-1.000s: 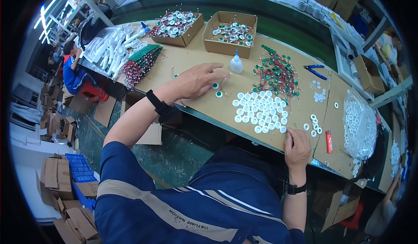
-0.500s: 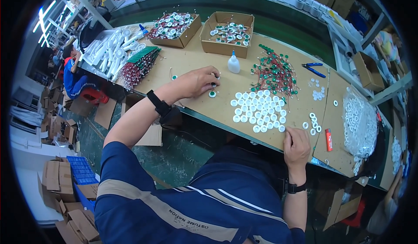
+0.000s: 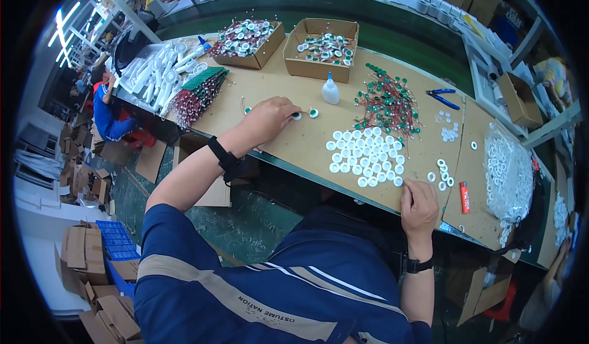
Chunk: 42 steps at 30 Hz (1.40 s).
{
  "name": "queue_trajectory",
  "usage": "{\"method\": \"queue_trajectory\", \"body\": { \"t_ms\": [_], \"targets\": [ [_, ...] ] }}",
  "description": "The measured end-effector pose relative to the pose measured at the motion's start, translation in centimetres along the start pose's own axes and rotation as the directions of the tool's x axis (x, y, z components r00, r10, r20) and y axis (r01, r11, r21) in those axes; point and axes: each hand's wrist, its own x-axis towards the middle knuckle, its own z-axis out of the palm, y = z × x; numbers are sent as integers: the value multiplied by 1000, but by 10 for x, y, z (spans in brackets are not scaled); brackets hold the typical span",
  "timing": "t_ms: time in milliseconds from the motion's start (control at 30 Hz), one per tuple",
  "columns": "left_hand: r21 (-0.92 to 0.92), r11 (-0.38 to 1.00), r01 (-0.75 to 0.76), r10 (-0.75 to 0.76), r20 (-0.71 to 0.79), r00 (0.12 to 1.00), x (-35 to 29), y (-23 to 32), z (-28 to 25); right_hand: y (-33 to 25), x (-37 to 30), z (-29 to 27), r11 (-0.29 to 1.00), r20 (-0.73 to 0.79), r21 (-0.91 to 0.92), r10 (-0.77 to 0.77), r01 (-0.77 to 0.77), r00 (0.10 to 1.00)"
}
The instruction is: The person picks up a white plastic ring and a green circuit board, fits the board into the ring, and then applies glue from a bottle to the assembly.
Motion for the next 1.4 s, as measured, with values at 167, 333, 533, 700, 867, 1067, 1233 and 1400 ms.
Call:
{"method": "queue_trajectory", "body": {
  "t_ms": [167, 333, 533, 700, 867, 1067, 1233, 1400],
  "targets": [
    [64, 998, -18, 19, -16, 1000, -1, -2, -3, -1, 0, 1, 1000, -1, 5, 5, -5, 1000],
    [5, 1000, 26, -25, -135, 991, 2, -8, -5, -2, 1, 0, 1000, 1, 10, 12, -12, 1000],
    [-272, 908, 318, -344, -51, 938, 29, -7, -46, -2, 1, -1, 999, 12, 9, 30, -30, 999],
    [-309, 889, 338, -412, -215, 886, 91, -38, -61, -3, 0, -1, 1000, 10, 7, 26, -26, 1000],
    [-458, 825, 332, -481, -259, 838, 141, -60, -54, -4, 0, 1, 1000, -2, 4, 27, -27, 1000],
    [-420, 849, 321, -464, -304, 832, 85, -42, -72, -3, 0, 1, 1000, -6, 19, 23, -23, 1000],
    [-338, 842, 421, -486, -137, 863, -6, -43, -89, -2, 1, -1, 999, 9, 34, 40, -40, 999],
    [-89, 954, 288, -281, 77, 956, -76, -42, -81, -1, 1, 0, 999, 10, 30, 37, -38, 999]
  ]
}}
